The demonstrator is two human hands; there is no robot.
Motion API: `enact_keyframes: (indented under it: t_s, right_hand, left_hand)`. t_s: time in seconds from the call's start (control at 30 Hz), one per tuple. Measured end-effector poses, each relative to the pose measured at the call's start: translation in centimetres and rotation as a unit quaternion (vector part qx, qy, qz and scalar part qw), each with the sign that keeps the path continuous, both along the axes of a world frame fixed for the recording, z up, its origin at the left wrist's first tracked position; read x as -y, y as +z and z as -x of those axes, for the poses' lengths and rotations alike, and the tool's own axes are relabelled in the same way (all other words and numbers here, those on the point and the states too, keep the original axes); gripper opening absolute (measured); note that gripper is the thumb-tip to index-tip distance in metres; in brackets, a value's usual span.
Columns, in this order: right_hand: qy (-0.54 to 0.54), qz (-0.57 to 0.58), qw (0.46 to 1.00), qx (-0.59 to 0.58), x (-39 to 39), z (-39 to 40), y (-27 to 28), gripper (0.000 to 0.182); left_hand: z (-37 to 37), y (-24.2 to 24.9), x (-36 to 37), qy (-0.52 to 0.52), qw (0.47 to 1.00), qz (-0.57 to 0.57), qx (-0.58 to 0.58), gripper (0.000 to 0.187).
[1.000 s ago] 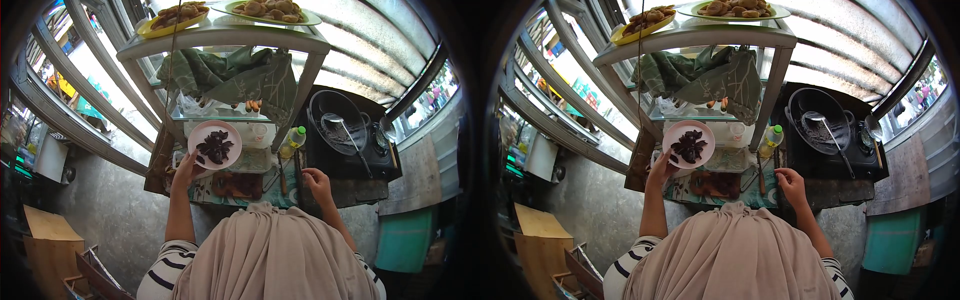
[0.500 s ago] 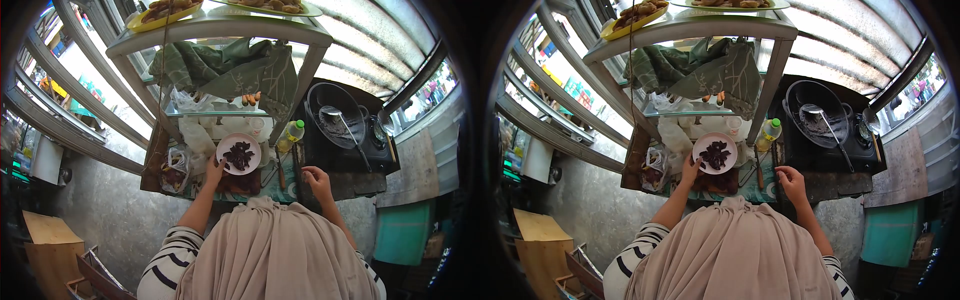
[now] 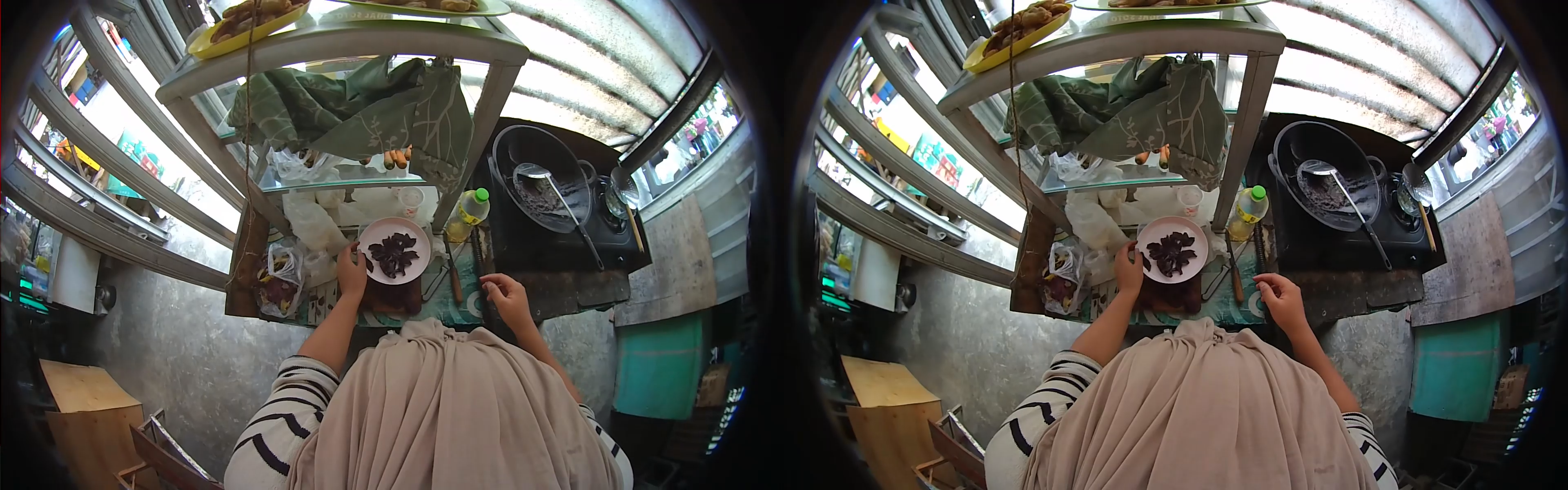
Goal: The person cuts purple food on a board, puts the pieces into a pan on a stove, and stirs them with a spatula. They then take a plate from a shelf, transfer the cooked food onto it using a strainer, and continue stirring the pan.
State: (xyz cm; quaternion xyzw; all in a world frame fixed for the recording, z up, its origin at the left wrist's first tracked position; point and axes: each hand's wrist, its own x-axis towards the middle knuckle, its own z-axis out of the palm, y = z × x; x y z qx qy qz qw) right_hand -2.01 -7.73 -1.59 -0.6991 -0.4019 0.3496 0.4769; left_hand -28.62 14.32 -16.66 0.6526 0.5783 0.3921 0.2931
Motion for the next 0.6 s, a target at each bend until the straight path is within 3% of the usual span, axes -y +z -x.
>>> enact_keyframes:
  t_s: [0.17,0.6]
  right_hand:
    - [0.008,0.006,1.000,0.014,0.7,0.2,-1.2,0.016]
    - [-0.022,0.076,0.996,-0.042,5.3,-1.4,-5.1,0.018]
  left_hand:
    - [0.0,0.8,-0.5,-0.039,0.996,-0.072,-0.030,0.020]
    - [-0.6,1.4,-0.8,-0.006,0.999,-0.025,-0.046,0.021]
